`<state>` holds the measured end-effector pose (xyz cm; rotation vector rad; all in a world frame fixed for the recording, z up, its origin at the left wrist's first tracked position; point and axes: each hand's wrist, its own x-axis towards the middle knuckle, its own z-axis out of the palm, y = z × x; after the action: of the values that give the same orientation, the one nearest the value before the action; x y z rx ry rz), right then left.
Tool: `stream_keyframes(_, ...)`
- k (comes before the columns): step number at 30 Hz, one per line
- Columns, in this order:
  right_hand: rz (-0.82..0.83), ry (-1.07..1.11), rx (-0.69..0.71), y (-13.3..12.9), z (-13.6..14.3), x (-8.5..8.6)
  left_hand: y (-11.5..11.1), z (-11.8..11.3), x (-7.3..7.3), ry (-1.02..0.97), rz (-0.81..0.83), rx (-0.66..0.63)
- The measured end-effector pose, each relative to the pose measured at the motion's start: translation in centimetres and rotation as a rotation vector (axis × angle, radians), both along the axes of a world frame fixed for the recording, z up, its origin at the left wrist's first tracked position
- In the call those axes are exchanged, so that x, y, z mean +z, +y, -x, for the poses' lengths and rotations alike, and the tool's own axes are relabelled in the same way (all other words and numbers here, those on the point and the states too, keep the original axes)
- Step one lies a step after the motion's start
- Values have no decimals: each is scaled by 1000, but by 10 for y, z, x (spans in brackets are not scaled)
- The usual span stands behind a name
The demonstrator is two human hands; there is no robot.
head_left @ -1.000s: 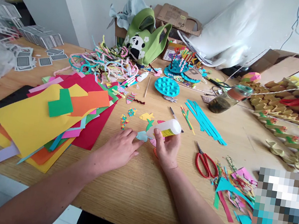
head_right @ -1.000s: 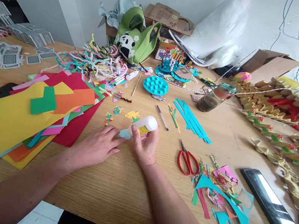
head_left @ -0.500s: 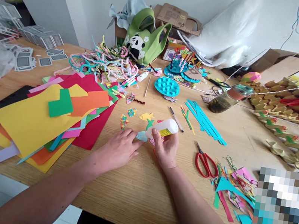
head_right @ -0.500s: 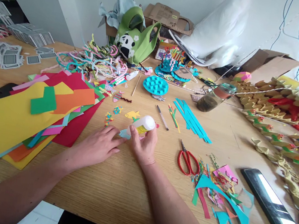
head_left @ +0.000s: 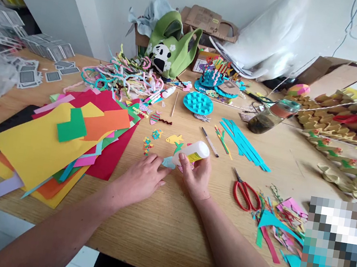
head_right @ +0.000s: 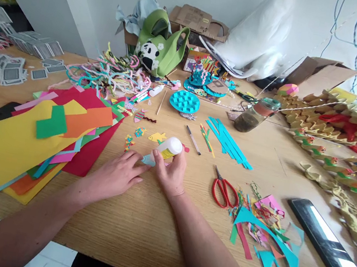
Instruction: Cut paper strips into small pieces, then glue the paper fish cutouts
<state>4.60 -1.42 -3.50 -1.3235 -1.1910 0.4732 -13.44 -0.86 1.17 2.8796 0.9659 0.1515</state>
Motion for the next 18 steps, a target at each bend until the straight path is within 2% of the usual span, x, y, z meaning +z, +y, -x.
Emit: stream_keyframes(18,-10,18,0,1,0,1,0,0,-2,4,-12,-5)
